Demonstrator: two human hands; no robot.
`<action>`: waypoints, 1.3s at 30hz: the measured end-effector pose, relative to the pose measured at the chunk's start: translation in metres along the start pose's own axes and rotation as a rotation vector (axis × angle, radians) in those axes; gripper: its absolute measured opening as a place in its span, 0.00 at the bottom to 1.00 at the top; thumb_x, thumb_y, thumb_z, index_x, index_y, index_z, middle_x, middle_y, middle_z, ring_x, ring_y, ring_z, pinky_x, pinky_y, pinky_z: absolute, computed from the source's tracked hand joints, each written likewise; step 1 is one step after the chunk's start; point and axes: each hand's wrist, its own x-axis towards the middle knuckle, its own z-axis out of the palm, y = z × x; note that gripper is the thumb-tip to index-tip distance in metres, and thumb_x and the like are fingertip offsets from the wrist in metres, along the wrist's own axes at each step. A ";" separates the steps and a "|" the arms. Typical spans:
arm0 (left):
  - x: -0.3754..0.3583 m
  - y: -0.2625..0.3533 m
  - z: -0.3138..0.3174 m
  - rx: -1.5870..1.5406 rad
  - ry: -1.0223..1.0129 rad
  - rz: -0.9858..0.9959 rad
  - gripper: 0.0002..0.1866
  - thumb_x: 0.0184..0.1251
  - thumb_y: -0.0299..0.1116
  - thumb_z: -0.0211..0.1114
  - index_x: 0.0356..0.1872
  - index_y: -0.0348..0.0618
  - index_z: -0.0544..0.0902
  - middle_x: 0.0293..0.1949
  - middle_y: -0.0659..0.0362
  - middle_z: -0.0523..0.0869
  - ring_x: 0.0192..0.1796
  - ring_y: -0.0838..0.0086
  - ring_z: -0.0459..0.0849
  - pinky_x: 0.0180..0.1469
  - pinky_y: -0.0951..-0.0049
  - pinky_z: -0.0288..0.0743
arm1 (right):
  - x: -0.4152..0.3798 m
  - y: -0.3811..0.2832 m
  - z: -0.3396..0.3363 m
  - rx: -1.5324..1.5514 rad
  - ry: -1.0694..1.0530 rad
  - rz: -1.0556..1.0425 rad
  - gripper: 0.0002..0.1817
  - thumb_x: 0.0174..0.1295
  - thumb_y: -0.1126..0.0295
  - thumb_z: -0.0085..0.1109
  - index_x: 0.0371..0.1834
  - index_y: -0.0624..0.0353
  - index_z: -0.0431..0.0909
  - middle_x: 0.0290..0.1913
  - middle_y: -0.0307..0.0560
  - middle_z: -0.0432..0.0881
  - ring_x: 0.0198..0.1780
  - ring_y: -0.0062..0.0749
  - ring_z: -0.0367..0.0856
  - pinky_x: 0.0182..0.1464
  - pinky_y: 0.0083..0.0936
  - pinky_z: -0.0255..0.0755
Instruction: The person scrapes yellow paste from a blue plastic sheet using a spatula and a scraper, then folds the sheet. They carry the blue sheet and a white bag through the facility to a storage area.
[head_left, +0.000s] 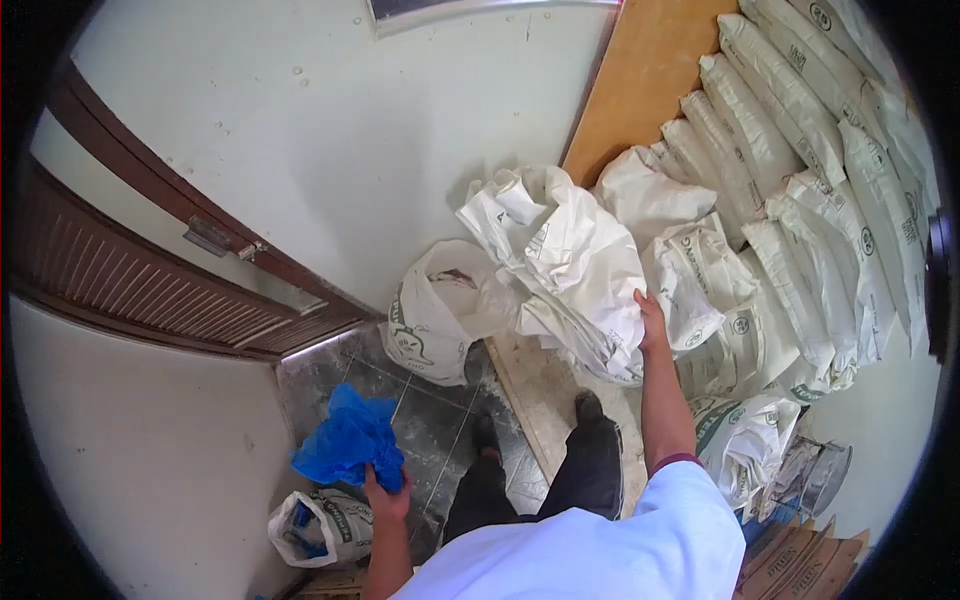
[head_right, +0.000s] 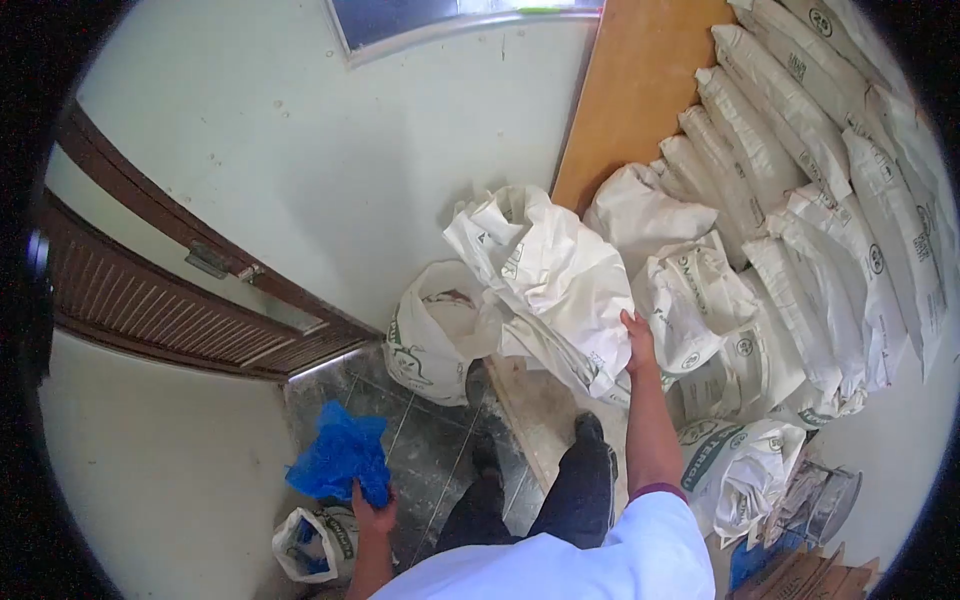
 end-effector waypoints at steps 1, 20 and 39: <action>0.000 -0.001 0.006 -0.033 0.059 0.016 0.19 0.64 0.48 0.63 0.49 0.48 0.76 0.41 0.60 0.81 0.41 0.65 0.79 0.38 0.64 0.74 | -0.003 0.003 -0.001 0.002 0.001 0.009 0.22 0.63 0.65 0.59 0.57 0.64 0.70 0.47 0.48 0.82 0.44 0.36 0.84 0.48 0.33 0.79; 0.047 -0.002 0.138 0.246 -0.125 -0.253 0.25 0.62 0.55 0.63 0.51 0.49 0.75 0.39 0.58 0.82 0.36 0.63 0.80 0.37 0.64 0.74 | -0.124 -0.029 -0.009 0.035 0.252 -0.194 0.27 0.61 0.66 0.61 0.60 0.71 0.69 0.51 0.51 0.81 0.47 0.36 0.82 0.53 0.31 0.75; -0.131 -0.229 0.235 1.050 -1.011 -0.891 0.22 0.65 0.53 0.59 0.52 0.50 0.75 0.44 0.58 0.82 0.40 0.63 0.81 0.42 0.65 0.72 | -0.760 0.133 0.052 0.471 1.515 -1.389 0.17 0.64 0.67 0.55 0.52 0.65 0.74 0.46 0.50 0.81 0.46 0.36 0.82 0.50 0.32 0.78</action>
